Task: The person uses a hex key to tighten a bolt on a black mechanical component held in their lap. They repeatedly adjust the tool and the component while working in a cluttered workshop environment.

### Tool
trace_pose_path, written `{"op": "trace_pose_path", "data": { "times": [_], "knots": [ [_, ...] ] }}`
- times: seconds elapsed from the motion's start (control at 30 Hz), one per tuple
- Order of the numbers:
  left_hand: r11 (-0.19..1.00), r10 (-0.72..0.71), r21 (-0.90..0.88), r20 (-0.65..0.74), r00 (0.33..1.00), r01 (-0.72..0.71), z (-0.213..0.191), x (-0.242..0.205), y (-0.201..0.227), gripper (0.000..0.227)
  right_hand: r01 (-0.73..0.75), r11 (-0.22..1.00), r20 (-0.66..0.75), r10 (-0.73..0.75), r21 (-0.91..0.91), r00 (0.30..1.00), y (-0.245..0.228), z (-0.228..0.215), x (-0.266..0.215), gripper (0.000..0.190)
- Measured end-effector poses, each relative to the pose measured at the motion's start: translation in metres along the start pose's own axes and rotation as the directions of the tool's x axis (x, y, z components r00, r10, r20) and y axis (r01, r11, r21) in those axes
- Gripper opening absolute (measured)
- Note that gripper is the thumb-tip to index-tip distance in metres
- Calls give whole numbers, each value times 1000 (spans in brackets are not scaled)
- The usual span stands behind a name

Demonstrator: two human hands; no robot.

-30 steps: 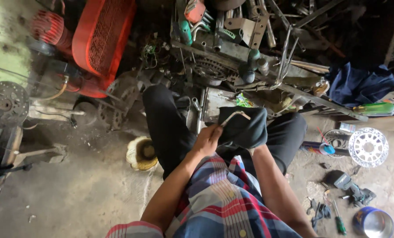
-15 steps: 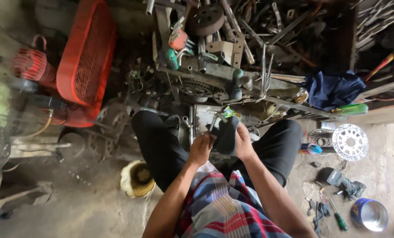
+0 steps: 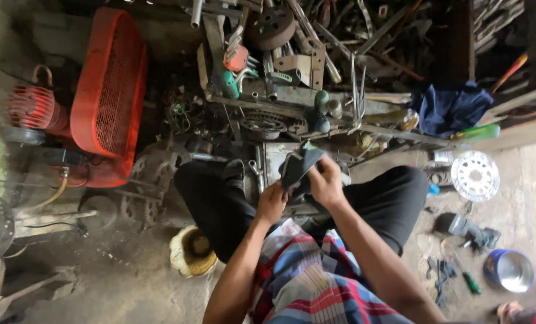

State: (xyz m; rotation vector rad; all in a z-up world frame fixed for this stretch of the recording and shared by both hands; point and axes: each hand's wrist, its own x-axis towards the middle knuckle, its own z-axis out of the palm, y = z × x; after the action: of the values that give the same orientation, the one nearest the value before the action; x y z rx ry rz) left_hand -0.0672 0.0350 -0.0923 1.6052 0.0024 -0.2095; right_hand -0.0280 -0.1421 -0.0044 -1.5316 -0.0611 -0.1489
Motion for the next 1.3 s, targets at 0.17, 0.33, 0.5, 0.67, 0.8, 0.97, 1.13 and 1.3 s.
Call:
{"op": "trace_pose_path", "data": {
  "times": [0.17,0.33,0.5,0.67,0.8,0.97,1.13,1.3],
  "knots": [
    [975,-149,-143,146,978,170,-15,9,4,55,-167,960,-11,174,225,985,11,-5,-2,12],
    [997,-79,2,124,989,79,-38,22,-15,51,-331,863,106,315,382,943,25,-6,-6,24],
    [998,-15,55,154,988,7,-60,33,-47,50,-602,553,212,611,576,763,17,9,-4,20],
    [989,12,146,141,990,-33,-60,24,-36,48,-574,638,273,513,513,814,24,18,-23,28],
    [997,55,46,151,987,-63,-55,23,-38,45,-552,672,266,488,494,831,7,20,-27,27],
    [995,67,66,160,985,-79,-50,21,-18,43,-552,658,230,514,512,826,-20,25,-34,29],
    [988,93,107,147,985,-109,-49,26,-29,43,-547,655,224,513,521,829,-27,22,-41,28],
    [912,309,256,86,947,-321,-45,32,-11,36,-534,578,64,639,617,766,-12,17,-36,29]
  ]
}}
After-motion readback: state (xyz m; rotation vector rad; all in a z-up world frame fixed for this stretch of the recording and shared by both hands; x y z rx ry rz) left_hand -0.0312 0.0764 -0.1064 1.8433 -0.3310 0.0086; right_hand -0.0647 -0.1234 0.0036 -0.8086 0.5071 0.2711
